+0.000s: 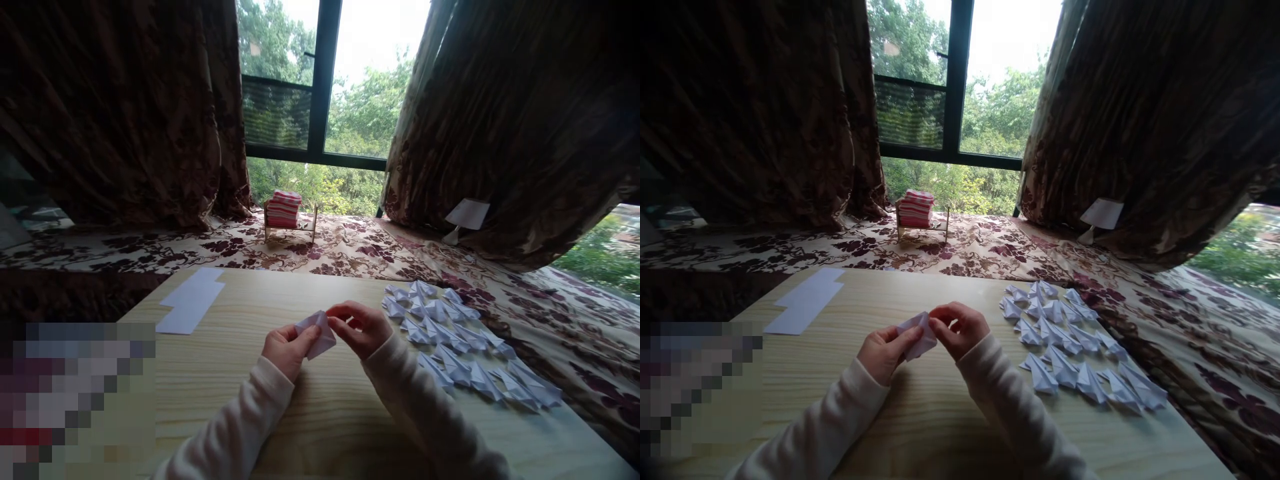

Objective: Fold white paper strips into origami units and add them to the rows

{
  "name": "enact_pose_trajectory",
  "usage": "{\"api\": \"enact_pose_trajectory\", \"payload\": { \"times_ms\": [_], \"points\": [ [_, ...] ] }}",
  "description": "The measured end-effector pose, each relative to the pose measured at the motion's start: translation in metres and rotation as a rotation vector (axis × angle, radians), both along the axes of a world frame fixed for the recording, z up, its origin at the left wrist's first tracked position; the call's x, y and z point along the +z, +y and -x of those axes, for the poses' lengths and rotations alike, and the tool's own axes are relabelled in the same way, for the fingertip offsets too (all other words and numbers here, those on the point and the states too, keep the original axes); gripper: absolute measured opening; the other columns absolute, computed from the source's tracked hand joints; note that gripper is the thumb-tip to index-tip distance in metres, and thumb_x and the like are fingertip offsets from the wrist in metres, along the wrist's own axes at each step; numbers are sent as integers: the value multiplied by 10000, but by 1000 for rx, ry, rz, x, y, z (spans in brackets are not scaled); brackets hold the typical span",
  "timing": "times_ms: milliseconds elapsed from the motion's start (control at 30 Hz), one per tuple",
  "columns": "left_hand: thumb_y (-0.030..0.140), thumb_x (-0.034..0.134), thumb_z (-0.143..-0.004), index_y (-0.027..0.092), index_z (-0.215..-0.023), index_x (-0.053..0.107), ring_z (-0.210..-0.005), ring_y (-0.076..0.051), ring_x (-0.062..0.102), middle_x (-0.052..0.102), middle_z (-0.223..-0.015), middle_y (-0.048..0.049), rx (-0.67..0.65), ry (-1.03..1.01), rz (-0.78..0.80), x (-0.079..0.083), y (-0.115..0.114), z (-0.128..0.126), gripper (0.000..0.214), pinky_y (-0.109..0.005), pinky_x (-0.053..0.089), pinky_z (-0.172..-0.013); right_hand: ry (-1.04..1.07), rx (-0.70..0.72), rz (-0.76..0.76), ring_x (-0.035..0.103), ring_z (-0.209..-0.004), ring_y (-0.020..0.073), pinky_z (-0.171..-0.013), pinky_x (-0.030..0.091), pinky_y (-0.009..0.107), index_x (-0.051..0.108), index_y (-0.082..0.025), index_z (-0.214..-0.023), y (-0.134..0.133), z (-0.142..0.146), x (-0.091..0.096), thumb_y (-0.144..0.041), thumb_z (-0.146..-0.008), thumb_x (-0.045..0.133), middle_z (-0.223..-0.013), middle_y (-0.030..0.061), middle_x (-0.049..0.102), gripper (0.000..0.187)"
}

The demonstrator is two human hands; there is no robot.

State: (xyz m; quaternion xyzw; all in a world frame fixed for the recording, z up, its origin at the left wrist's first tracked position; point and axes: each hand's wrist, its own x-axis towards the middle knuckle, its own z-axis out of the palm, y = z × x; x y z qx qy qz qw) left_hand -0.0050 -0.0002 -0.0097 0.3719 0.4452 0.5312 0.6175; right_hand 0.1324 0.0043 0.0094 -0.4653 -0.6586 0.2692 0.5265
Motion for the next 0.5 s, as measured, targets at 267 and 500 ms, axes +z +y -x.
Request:
{"api": "enact_pose_trajectory", "payload": {
  "times_ms": [267, 500],
  "points": [
    [343, 780, -426, 88, -672, 699, -529, -148, 581, 675, -597, -71, -72, -24, 55, -3, 3, 2, 364, -248, 430, -517, -46, 23, -34, 500, -506, 106, -422, 362, 210, 605, -155, -646, -1, -1, -4, -212, -648, 575, -584, 13, 580, 64],
    [291, 775, -424, 85, -623, 690, -471, -121, 542, 651, -535, -55, -99, -44, 57, 0, 2, 2, 299, -230, 397, -468, -91, 65, -63, 500, -511, 97, -418, 370, 196, 598, -159, -652, 0, -4, -6, -173, -659, 558, -600, 6, 558, 43]
  ]
}}
